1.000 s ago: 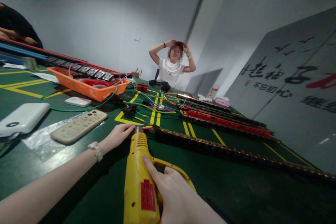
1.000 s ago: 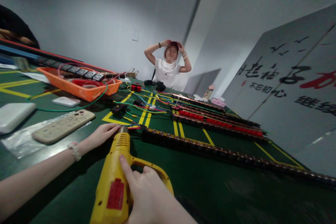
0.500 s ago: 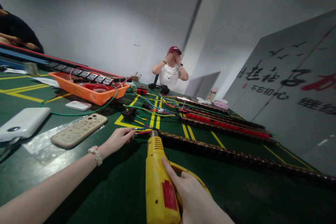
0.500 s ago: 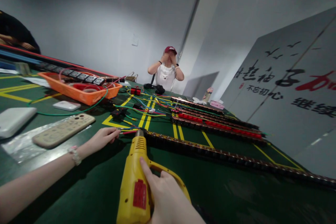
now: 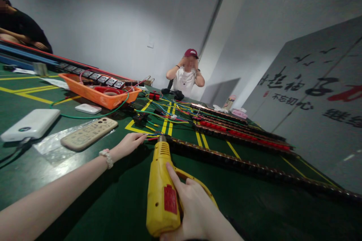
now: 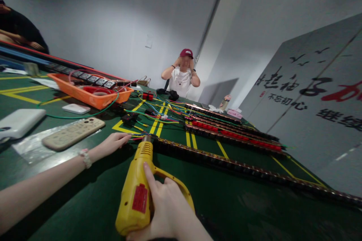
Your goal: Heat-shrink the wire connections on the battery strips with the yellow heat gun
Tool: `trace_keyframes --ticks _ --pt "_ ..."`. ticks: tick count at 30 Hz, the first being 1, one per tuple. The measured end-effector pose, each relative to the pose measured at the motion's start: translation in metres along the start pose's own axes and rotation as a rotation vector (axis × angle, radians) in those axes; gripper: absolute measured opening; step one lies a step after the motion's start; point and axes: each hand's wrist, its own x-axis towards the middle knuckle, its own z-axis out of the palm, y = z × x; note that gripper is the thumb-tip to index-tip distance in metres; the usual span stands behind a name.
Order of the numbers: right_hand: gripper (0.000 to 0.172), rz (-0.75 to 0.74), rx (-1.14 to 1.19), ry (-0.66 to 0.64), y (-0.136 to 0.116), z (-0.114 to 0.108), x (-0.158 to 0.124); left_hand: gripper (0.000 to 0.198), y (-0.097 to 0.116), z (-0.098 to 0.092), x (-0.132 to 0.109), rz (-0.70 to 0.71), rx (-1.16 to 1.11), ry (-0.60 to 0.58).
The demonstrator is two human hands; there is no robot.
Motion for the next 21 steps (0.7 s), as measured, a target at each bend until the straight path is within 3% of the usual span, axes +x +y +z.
trace_keyframes --ticks 10,21 --pt "0.136 -0.11 -0.002 0.017 -0.0097 0.0018 0.0098 0.052 0.0009 -0.0007 0.0032 -0.054 -0.057 0.0" --pt "0.135 -0.165 0.12 -0.01 -0.0059 -0.0004 0.0096 0.047 0.0013 -0.0016 0.0008 -0.006 -0.064 -0.084"
